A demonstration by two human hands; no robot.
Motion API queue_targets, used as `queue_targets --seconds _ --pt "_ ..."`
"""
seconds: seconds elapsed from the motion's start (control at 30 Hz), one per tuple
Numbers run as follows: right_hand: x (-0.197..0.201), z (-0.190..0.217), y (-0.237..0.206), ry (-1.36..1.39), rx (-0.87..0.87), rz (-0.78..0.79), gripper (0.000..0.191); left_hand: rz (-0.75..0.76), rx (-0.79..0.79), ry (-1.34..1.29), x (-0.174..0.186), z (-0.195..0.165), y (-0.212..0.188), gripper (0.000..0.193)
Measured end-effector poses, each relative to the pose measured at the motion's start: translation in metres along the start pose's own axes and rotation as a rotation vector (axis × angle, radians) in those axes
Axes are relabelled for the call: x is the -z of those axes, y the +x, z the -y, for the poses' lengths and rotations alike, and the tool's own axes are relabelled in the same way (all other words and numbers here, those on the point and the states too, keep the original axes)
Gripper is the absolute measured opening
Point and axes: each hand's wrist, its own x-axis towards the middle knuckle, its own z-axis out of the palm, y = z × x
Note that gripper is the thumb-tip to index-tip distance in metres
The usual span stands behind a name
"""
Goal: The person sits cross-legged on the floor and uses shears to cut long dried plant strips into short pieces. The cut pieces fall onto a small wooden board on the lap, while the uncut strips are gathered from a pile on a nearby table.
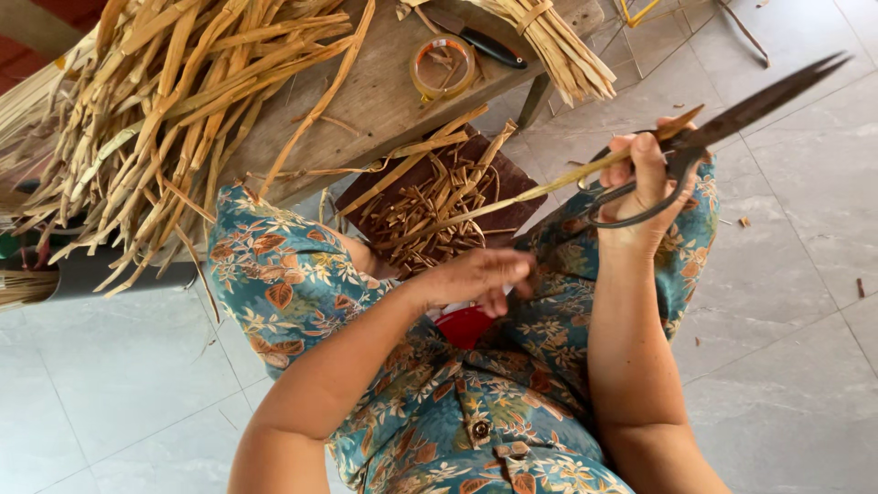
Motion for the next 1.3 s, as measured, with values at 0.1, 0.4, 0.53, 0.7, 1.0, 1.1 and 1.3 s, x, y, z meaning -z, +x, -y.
queue_targets --seconds 0.1,0.4,0.53,0.7,1.0,1.1,1.3 --pt "0.017 0.003 0.004 0.033 0.021 -0.039 0.034 -0.368 -0.208 -0.425 0.009 0.003 0.017 0.046" --pt "0.051 0.017 0.022 0.201 0.017 -0.072 0.033 -0.771 -0.87 -0.886 0.087 -0.015 -0.039 0.033" --pt "0.032 0.015 0.02 -0.075 0.116 -0.044 0.027 -0.978 -1.083 -0.809 0.111 -0.032 -0.076 0.044" --pt "-0.001 0.013 0.013 -0.485 -0.039 0.117 0.017 -1.226 -1.151 -0.429 0.123 -0.035 -0.113 0.048" --pt "-0.04 -0.03 -0.023 -1.426 -0.438 0.522 0.054 -1.165 -0.541 0.608 0.087 -0.046 -0.089 0.049" --pt "-0.036 -0.031 -0.022 -1.308 -0.206 0.511 0.065 -1.102 -0.403 0.58 0.073 -0.054 -0.096 0.048" --pt "-0.027 -0.016 -0.011 -0.874 -0.311 0.432 0.059 -1.001 -0.214 0.692 0.066 -0.061 -0.097 0.048"
